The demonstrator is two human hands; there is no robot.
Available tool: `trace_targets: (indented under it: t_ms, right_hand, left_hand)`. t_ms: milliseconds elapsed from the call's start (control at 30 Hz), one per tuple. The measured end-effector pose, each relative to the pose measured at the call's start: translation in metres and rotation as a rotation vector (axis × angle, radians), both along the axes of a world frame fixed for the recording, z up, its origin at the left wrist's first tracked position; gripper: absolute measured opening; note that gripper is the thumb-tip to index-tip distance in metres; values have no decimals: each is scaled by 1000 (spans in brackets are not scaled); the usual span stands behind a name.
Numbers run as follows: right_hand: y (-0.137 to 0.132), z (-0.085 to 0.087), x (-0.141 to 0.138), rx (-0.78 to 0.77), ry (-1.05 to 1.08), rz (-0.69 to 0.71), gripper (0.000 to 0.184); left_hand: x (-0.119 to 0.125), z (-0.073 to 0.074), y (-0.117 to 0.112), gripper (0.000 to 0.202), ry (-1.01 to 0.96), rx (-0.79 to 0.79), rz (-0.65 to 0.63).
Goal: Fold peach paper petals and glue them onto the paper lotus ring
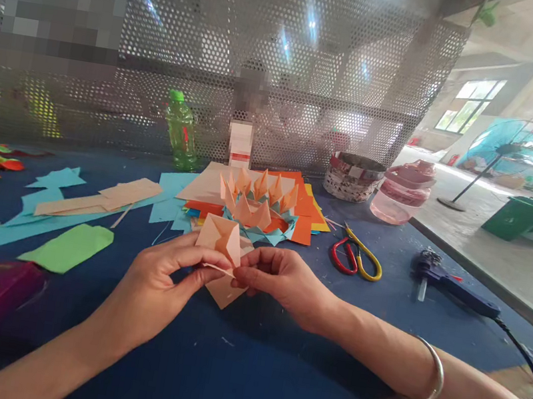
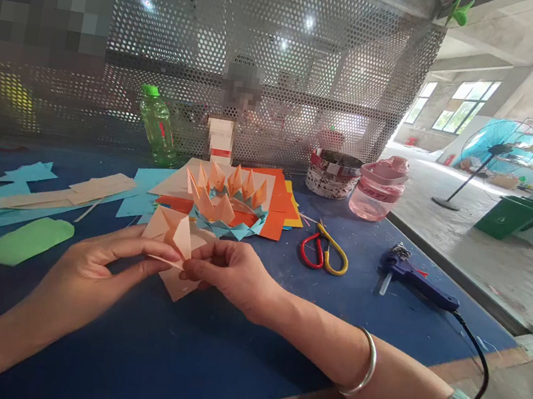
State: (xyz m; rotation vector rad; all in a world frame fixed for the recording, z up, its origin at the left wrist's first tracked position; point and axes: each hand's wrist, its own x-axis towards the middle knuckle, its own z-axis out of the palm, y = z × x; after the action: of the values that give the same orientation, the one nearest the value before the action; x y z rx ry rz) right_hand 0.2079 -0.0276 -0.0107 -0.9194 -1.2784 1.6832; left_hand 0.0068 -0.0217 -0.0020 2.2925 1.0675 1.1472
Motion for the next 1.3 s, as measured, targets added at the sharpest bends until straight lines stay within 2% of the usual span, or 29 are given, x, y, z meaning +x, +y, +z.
trace_targets:
  t_ms: [333, 533, 767, 967, 1300]
  right_hand:
    - [-1, -4, -1, 76, -112, -49, 27]
    - [-1, -5, -3, 101, -123, -61, 18]
    - [1, -7, -1, 195, -216, -75, 13]
    - [1, -7, 0, 216, -205, -57, 13]
    - [0, -10, -1, 281, -296, -62, 12]
  left_hand:
    - [3, -1, -3, 11, -5, 31, -5]
    - [3, 0, -4, 8, 17, 6, 35]
    - [0, 0, 1, 10, 94, 44, -48]
    - [-1, -1, 2, 11, 83, 40, -53]
    - [6, 3, -4, 11, -1, -210, 99]
